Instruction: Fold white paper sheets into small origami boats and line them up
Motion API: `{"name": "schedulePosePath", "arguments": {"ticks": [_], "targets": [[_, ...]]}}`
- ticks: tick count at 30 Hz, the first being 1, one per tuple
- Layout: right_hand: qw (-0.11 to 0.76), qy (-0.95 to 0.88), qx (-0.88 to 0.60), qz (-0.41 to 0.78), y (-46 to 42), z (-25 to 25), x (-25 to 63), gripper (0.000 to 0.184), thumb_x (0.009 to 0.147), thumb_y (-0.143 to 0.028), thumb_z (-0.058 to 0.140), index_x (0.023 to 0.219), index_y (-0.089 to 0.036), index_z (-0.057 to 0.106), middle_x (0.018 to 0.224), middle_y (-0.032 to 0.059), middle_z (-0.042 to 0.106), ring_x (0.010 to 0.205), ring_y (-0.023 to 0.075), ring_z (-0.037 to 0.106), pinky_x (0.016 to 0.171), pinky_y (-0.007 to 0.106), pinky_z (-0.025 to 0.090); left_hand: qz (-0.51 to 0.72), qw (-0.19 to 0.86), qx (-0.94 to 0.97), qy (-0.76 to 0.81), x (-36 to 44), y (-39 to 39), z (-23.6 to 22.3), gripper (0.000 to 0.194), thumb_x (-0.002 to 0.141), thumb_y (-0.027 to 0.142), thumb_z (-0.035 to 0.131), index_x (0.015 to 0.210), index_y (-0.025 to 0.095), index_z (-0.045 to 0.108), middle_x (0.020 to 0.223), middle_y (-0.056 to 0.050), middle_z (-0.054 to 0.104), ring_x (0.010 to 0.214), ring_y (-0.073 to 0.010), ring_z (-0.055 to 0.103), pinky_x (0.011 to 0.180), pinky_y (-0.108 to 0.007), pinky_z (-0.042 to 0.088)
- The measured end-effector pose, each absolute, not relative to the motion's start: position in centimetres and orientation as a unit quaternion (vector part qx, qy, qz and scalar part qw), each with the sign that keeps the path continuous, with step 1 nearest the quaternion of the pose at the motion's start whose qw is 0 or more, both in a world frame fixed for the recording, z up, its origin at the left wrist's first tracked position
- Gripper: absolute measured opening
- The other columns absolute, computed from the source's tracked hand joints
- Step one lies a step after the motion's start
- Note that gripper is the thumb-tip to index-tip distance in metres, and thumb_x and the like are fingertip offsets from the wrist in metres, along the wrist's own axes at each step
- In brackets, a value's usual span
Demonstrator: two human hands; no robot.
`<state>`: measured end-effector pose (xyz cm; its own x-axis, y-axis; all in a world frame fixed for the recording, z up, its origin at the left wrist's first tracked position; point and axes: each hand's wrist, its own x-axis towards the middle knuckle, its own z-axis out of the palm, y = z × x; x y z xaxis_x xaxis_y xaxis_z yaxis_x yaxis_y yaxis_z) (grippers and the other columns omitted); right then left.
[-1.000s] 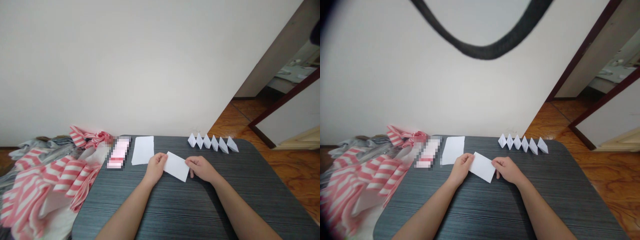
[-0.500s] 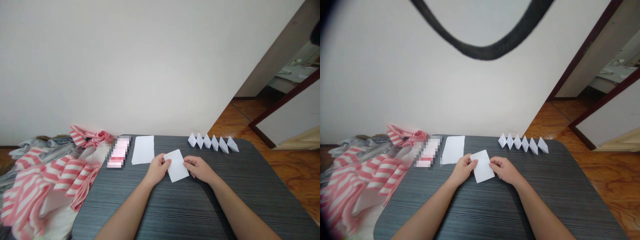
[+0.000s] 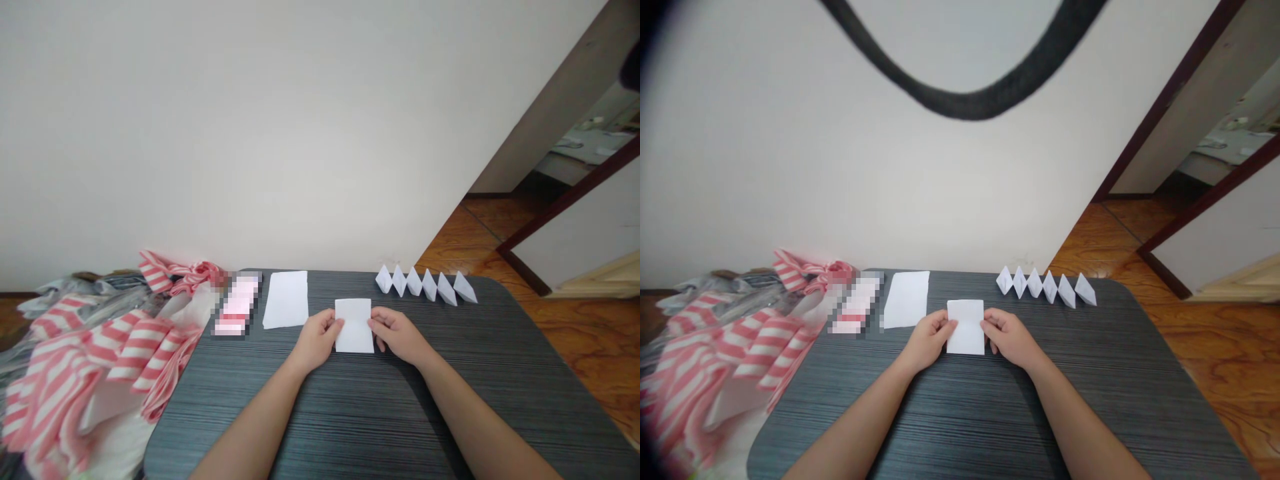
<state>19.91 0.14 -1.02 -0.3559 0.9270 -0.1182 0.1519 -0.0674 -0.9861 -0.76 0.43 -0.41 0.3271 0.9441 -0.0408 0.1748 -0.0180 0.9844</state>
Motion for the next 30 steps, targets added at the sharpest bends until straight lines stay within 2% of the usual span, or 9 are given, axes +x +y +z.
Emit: {"name": "schedulePosePath", "arguments": {"ticks": [5, 8, 11, 15, 17, 22, 27, 30], "targets": [[0.362, -0.594, -0.434, 0.572, 0.06, -1.13, 19.80, 0.023, 0.087, -0.031, 0.047, 0.104, -0.018, 0.054, 0.063, -0.0027, 0.054, 0.043, 0.0081, 0.045, 0.039, 0.020, 0.036, 0.381, 0.539, 0.605, 0.447, -0.72, 0.50, -0.38, 0.026, 0.086, 0.035, 0.045, 0.096, 0.014, 0.058, 0.071, -0.001, 0.056, 0.062, -0.0118, 0.048, 0.055, -0.021, 0.037], [0.368, -0.595, -0.435, 0.567, 0.10, -1.42, 19.93, 0.024, 0.087, -0.030, 0.047, 0.105, -0.018, 0.056, 0.062, -0.0027, 0.054, 0.044, 0.0089, 0.047, 0.041, 0.021, 0.037, 0.395, 0.547, 0.591, 0.442, -0.78, 0.56, -0.54, 0.026, 0.087, 0.032, 0.043, 0.103, 0.016, 0.055, 0.072, -0.001, 0.056, 0.061, -0.0112, 0.048, 0.054, -0.020, 0.037], [0.363, -0.603, -0.450, 0.549, 0.20, -1.68, 20.18, 0.024, 0.086, -0.029, 0.048, 0.103, -0.017, 0.060, 0.064, -0.0012, 0.056, 0.045, 0.0094, 0.049, 0.044, 0.022, 0.038, 0.404, 0.533, 0.595, 0.445, -0.91, 0.62, -0.83, 0.022, 0.087, 0.029, 0.043, 0.098, 0.017, 0.058, 0.078, -0.002, 0.057, 0.061, -0.0104, 0.050, 0.054, -0.020, 0.038], [0.343, -0.632, -0.460, 0.520, 0.25, -1.63, 20.47, 0.023, 0.087, -0.025, 0.046, 0.097, -0.017, 0.065, 0.061, -0.0007, 0.057, 0.049, 0.0105, 0.051, 0.052, 0.024, 0.041, 0.384, 0.572, 0.573, 0.444, -1.04, 0.74, -1.06, 0.024, 0.088, 0.031, 0.040, 0.095, 0.016, 0.057, 0.059, 0.001, 0.052, 0.046, -0.0095, 0.046, 0.045, -0.020, 0.036], [0.338, -0.642, -0.458, 0.513, 0.21, -1.49, 20.51, 0.024, 0.087, -0.023, 0.045, 0.096, -0.018, 0.066, 0.062, -0.0002, 0.057, 0.051, 0.0110, 0.052, 0.054, 0.024, 0.042, 0.384, 0.585, 0.561, 0.442, -1.07, 0.82, -1.01, 0.025, 0.088, 0.032, 0.040, 0.092, 0.016, 0.058, 0.056, 0.001, 0.051, 0.045, -0.0099, 0.047, 0.044, -0.021, 0.037], [0.347, -0.657, -0.440, 0.504, 0.13, -1.22, 20.32, 0.026, 0.086, -0.022, 0.045, 0.098, -0.019, 0.067, 0.077, 0.0021, 0.061, 0.055, 0.0105, 0.053, 0.055, 0.024, 0.043, 0.408, 0.606, 0.529, 0.432, -0.94, 0.86, -0.87, 0.028, 0.086, 0.038, 0.043, 0.102, 0.017, 0.054, 0.080, -0.002, 0.060, 0.048, -0.0080, 0.048, 0.041, -0.021, 0.039], [0.349, -0.679, -0.409, 0.500, 0.18, -1.04, 20.13, 0.026, 0.087, -0.024, 0.045, 0.098, -0.019, 0.068, 0.087, 0.0038, 0.059, 0.055, 0.0091, 0.053, 0.055, 0.024, 0.044, 0.390, 0.599, 0.546, 0.437, -0.76, 0.77, -1.13, 0.029, 0.080, 0.034, 0.055, 0.103, 0.017, 0.052, 0.071, 0.001, 0.054, 0.051, -0.0079, 0.048, 0.040, -0.018, 0.038], [0.354, -0.666, -0.424, 0.502, 0.16, -1.06, 20.12, 0.028, 0.088, -0.027, 0.044, 0.105, -0.019, 0.065, 0.080, 0.0029, 0.059, 0.054, 0.0094, 0.053, 0.056, 0.024, 0.045, 0.387, 0.594, 0.545, 0.449, -0.77, 0.81, -1.20, 0.026, 0.081, 0.033, 0.054, 0.100, 0.016, 0.053, 0.068, 0.001, 0.052, 0.049, -0.0072, 0.047, 0.041, -0.017, 0.038]]}}
